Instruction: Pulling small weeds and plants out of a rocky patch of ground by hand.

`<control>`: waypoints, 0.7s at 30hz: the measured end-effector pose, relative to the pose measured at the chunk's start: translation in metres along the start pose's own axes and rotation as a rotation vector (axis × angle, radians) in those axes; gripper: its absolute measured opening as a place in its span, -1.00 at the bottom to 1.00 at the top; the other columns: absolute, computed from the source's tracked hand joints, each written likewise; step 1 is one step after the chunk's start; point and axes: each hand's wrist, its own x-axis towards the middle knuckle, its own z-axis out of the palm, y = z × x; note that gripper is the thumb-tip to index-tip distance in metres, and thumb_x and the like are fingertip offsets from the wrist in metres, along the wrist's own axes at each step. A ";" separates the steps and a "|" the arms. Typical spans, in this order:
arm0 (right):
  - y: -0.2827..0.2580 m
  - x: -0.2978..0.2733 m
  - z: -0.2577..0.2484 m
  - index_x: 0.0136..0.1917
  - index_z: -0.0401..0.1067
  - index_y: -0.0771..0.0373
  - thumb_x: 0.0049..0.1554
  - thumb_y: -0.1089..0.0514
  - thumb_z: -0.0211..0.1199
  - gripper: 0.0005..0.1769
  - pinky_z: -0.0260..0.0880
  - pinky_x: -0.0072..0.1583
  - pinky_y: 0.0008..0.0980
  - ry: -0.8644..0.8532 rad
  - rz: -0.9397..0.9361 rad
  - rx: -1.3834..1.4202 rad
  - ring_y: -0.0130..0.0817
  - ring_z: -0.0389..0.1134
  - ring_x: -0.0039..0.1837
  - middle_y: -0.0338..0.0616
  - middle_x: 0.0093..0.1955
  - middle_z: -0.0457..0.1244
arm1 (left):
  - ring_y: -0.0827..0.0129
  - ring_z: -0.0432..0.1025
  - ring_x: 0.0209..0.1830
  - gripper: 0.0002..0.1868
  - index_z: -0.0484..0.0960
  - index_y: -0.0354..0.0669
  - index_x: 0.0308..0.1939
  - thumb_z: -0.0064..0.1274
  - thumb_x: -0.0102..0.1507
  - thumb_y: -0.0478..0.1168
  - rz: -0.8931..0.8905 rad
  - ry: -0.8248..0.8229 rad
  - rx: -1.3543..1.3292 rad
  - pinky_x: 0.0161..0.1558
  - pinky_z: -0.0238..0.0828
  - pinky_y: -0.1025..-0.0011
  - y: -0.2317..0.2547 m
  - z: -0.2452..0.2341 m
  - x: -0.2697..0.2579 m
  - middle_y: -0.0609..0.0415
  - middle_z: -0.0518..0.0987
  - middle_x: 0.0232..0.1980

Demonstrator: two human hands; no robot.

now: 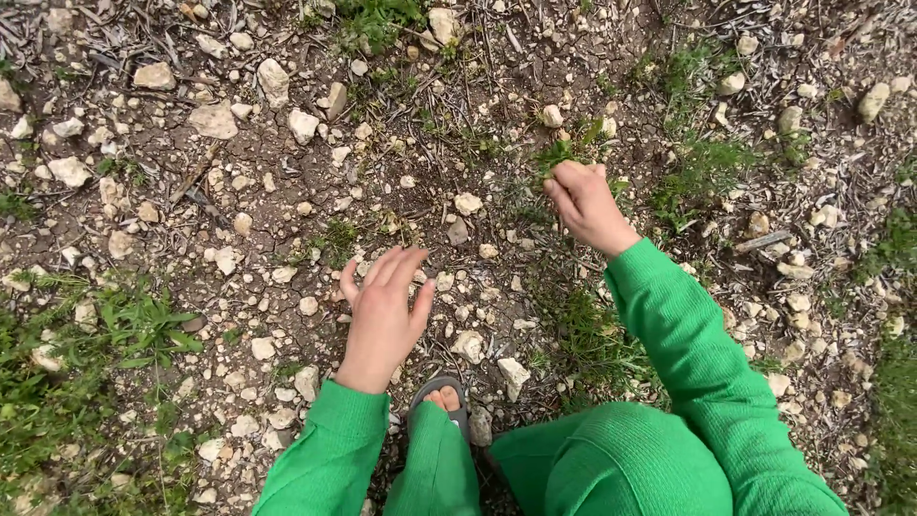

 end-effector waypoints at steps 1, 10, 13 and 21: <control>-0.017 -0.004 -0.010 -0.10 0.35 0.12 0.44 0.05 -0.03 -0.71 0.04 0.12 -0.22 0.008 0.005 -0.004 -0.25 0.32 -0.08 -0.30 -0.25 0.21 | 0.09 0.32 0.42 -0.58 0.50 -0.16 0.32 -0.03 0.39 -0.15 0.010 -0.002 0.002 0.46 -0.46 -0.28 0.009 0.000 0.007 -0.14 0.56 0.28; -0.136 -0.040 -0.052 -0.06 0.44 0.18 0.38 0.10 -0.05 -0.72 0.19 0.14 -0.06 -0.179 -0.157 0.352 -0.15 0.31 -0.10 -0.19 -0.27 0.20 | 0.29 0.59 0.03 -0.74 0.68 0.04 0.04 0.00 0.42 0.02 0.323 0.107 -0.343 0.39 -0.06 -0.07 0.041 0.062 0.037 0.10 0.72 -0.05; -0.108 -0.050 -0.049 -0.09 0.40 0.17 0.37 0.10 -0.04 -0.74 0.17 0.15 -0.04 -0.140 -0.173 0.247 -0.11 0.32 -0.08 -0.16 -0.25 0.21 | 0.37 0.60 0.01 -0.78 0.70 0.14 -0.03 0.03 0.40 0.05 0.344 0.081 -0.328 0.33 -0.02 0.00 0.034 0.068 0.042 0.19 0.74 -0.07; -0.028 -0.052 -0.053 0.43 0.47 0.05 0.33 -0.35 0.09 -0.38 -0.52 0.50 0.44 -0.232 0.419 -1.020 0.22 -0.21 0.72 0.03 0.60 0.15 | 0.00 0.27 0.45 -0.53 0.70 -0.13 0.05 -0.23 0.50 0.07 -0.056 -0.013 0.147 0.40 -0.37 -0.28 0.009 0.040 0.043 -0.13 0.44 0.43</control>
